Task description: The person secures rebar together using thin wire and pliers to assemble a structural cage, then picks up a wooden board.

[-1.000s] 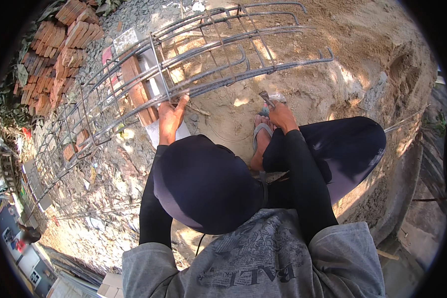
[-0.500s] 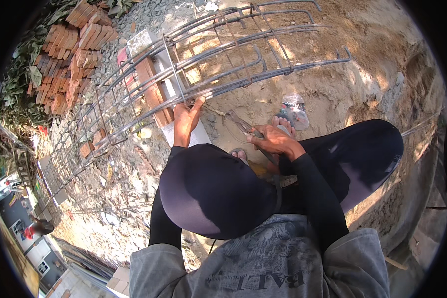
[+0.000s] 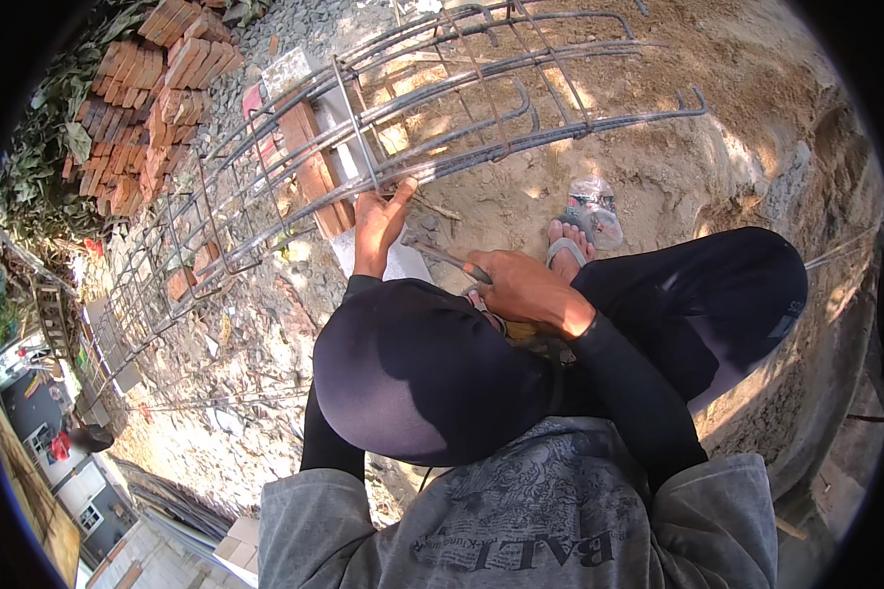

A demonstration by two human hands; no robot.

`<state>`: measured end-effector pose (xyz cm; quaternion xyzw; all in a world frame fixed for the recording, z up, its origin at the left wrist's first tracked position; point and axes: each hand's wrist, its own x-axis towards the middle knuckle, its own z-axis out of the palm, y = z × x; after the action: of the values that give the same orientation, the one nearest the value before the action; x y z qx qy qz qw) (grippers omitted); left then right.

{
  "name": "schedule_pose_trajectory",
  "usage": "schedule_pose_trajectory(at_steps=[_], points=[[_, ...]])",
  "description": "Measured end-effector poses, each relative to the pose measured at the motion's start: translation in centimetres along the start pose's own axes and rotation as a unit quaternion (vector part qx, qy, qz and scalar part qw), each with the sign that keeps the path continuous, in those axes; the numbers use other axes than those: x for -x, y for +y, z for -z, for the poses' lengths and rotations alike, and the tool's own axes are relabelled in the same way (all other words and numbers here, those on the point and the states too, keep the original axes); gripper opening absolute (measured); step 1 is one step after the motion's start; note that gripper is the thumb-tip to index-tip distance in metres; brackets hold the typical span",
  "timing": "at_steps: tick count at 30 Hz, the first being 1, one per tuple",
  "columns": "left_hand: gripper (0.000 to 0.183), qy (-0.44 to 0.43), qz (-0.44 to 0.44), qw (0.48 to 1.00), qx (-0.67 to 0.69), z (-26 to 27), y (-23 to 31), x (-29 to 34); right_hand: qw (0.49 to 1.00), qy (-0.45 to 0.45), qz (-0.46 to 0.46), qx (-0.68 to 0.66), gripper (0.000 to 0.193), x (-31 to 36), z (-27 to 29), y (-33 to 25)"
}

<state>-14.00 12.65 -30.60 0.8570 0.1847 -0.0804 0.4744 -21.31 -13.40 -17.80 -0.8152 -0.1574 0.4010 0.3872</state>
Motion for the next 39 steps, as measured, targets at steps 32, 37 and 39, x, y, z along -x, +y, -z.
schedule_pose_trajectory(at_steps=[32, 37, 39], points=[[0.041, -0.014, -0.053, 0.996, 0.068, -0.4, 1.1, 0.5, 0.977, 0.131, -0.065, -0.158, 0.077, -7.2, -7.4, 2.5], [0.043, -0.008, -0.043, 0.998, 0.041, -0.4, 0.2, -0.1, 0.981, 0.136, -0.067, -0.125, 0.075, -7.5, -6.8, 2.5], [0.042, -0.017, -0.033, 0.999, 0.028, -0.4, 0.0, -0.3, 0.972, 0.134, -0.077, -0.175, 0.07, -7.5, -6.7, 2.7]])
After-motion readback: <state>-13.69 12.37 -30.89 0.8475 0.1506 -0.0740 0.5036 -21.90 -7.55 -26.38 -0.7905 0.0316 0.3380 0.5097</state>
